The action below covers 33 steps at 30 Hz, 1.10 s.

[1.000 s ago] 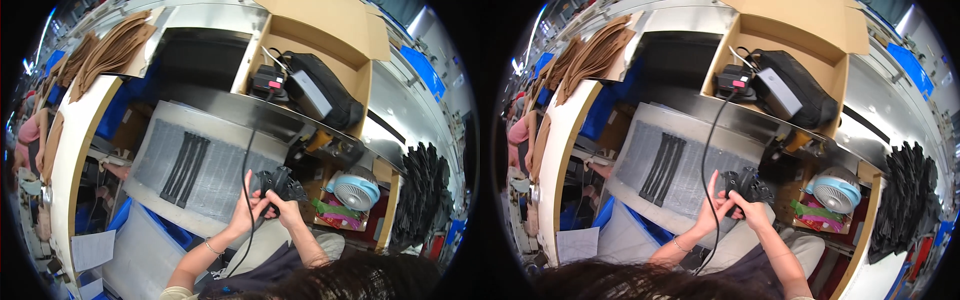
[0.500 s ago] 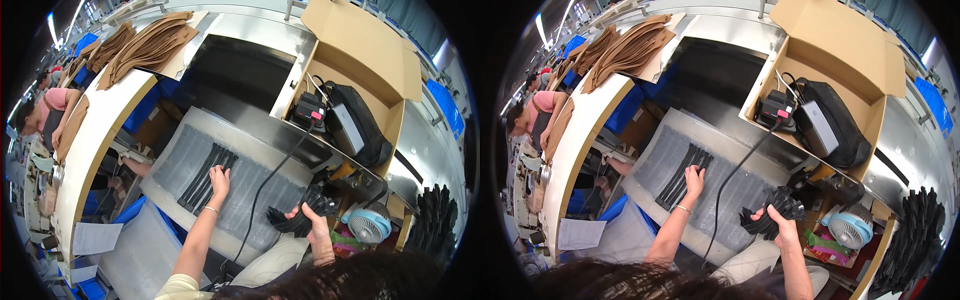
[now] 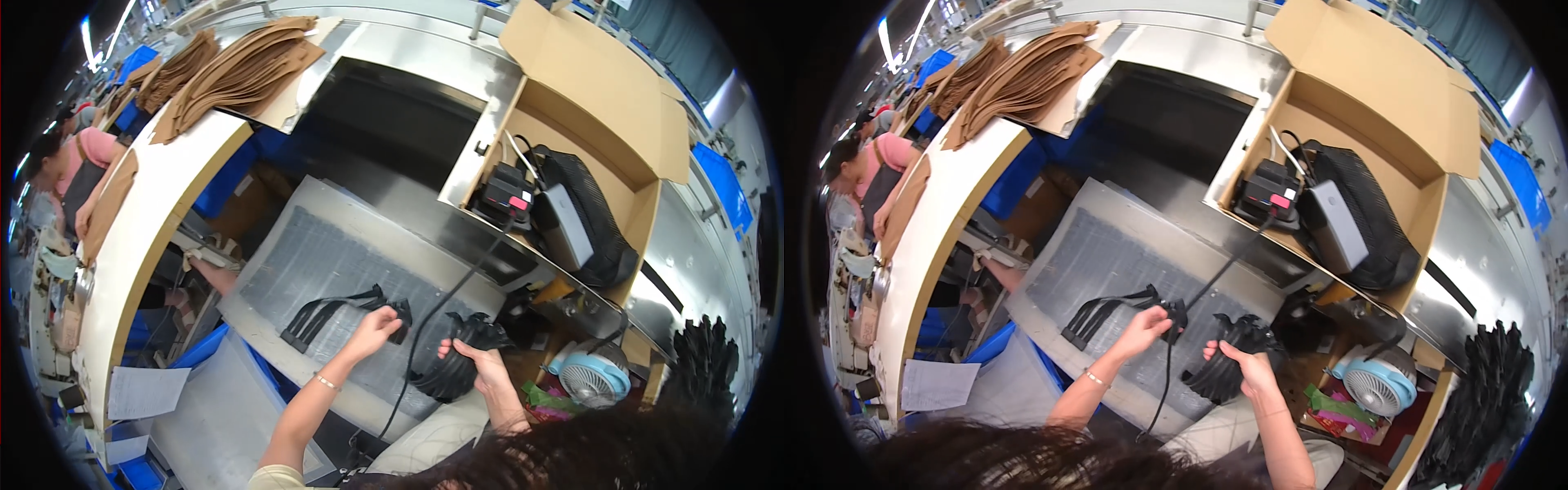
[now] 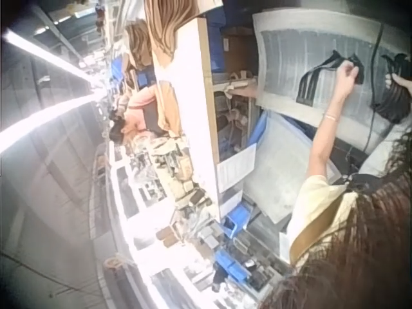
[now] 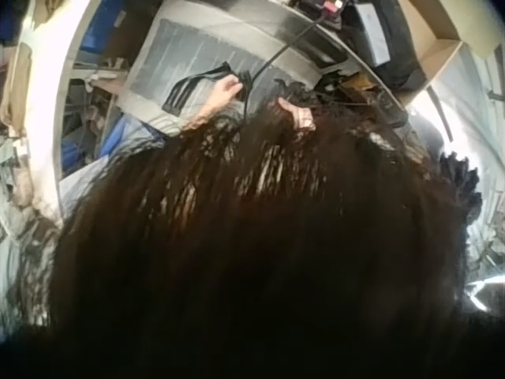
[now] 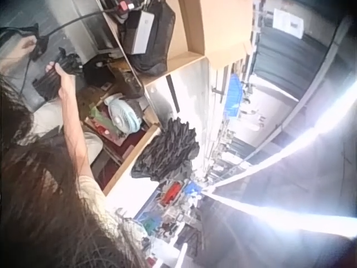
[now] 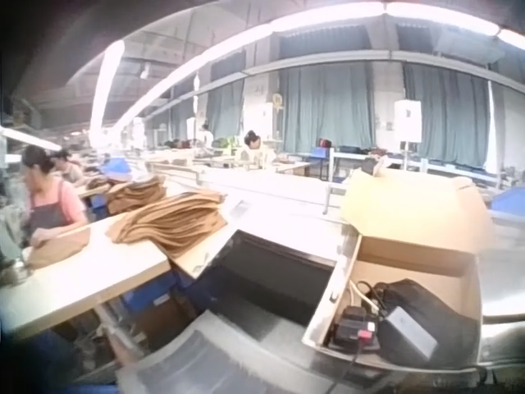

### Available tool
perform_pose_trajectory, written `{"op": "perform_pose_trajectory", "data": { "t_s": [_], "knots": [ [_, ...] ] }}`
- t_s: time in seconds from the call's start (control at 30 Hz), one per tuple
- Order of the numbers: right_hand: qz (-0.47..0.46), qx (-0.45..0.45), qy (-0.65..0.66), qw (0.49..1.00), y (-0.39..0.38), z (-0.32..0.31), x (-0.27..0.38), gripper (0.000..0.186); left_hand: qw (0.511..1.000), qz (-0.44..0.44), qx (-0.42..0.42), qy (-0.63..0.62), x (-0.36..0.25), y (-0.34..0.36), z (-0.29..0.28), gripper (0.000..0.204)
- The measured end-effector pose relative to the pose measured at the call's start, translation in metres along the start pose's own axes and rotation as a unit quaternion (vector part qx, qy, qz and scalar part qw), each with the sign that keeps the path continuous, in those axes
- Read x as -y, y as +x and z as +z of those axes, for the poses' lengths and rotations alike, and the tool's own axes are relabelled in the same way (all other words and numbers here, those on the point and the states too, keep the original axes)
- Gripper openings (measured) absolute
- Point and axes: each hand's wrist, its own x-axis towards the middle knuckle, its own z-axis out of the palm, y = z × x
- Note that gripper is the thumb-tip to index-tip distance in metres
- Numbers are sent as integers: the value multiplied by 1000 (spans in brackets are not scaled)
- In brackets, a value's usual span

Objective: Organizing black fabric components and using an industrial sewing machine to assemble bag parts.

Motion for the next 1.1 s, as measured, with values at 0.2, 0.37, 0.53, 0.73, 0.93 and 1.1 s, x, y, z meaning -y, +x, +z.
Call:
{"op": "perform_pose_trajectory", "data": {
  "t_s": [0.2, 0.37, 0.53, 0.73, 0.93, 1.1],
  "knots": [
    [9, 5, -9, 1000, 13, -3, -7, 19, 979, 44, 45, -194, -53, -43, 32, 33],
    [-61, -17, -118, 991, 19, 10, -24, 16, 978, -7, 79, -195, -55, -64, 62, 35],
    [80, 81, -50, 992, 12, 13, -29, 18, 998, -2, 23, -57, -48, -88, 74, 27],
    [108, 64, -62, 990, 11, 6, -40, 30, 881, 239, -76, 401, -44, -104, 72, 17],
    [141, 95, -54, 984, -2, 15, -24, 28, 774, 256, -381, 437, -47, -83, 16, 24],
    [151, 127, -52, 979, -2, 10, -25, 32, 985, -39, 33, 166, -37, -68, -14, 24]
  ]
}}
